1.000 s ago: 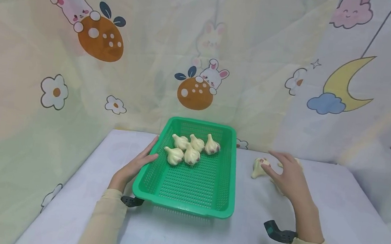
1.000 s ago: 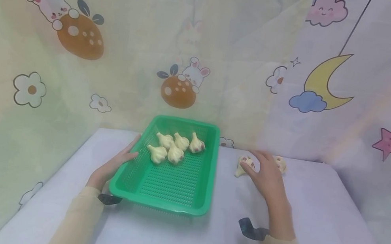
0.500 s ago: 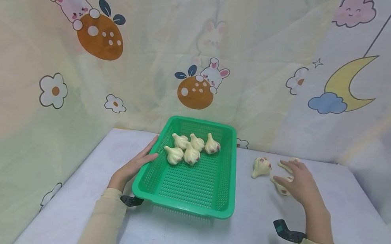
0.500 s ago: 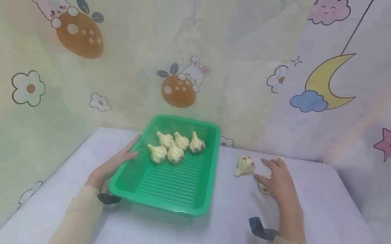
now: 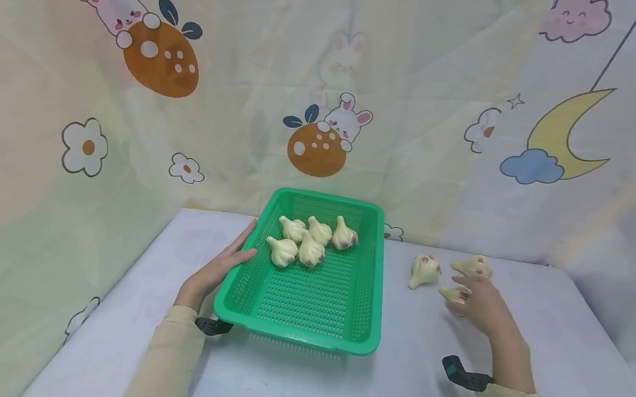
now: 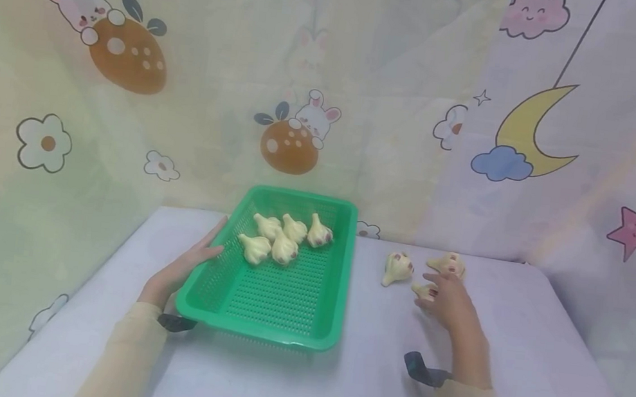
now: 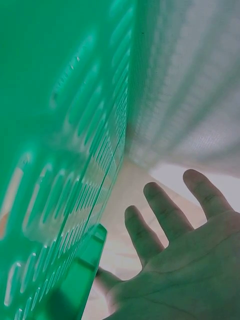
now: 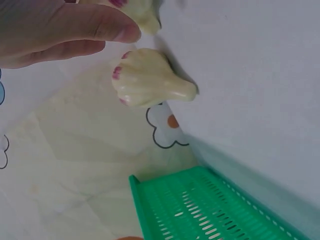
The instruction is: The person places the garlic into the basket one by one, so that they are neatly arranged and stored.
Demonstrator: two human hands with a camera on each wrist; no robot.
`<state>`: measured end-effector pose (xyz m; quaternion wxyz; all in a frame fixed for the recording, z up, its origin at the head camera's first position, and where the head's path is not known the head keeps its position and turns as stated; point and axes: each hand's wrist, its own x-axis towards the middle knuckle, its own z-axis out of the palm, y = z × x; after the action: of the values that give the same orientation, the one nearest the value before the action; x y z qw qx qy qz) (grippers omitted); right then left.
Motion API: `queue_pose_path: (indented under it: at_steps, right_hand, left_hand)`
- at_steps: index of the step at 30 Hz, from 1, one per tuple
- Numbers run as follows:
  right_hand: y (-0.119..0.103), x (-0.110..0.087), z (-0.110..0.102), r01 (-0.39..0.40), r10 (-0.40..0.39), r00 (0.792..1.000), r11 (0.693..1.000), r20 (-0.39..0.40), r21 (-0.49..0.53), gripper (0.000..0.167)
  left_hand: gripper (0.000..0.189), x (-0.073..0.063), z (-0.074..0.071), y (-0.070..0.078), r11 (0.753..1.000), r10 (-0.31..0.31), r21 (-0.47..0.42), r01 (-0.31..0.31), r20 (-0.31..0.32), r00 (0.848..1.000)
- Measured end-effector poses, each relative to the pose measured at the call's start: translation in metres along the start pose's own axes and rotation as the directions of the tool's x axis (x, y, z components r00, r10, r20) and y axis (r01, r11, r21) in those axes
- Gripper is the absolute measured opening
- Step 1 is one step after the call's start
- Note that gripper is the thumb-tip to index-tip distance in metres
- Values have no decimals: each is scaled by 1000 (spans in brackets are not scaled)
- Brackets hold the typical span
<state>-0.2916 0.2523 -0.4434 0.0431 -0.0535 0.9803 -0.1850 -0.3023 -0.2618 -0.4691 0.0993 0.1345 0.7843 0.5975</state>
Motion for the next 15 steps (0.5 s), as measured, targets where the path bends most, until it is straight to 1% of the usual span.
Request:
queue_pose_path:
  at_steps: [6, 15]
  right_hand:
    - [3, 1, 6, 13, -13, 999, 1000, -30, -17, 55]
    - [8, 4, 10, 14, -16, 1000, 998, -26, -62, 51]
  left_hand:
    - [65, -1, 0, 0, 1000, -9, -6, 9, 2, 1000]
    - [63, 0, 0, 0, 1000, 3, -11, -3, -4, 1000]
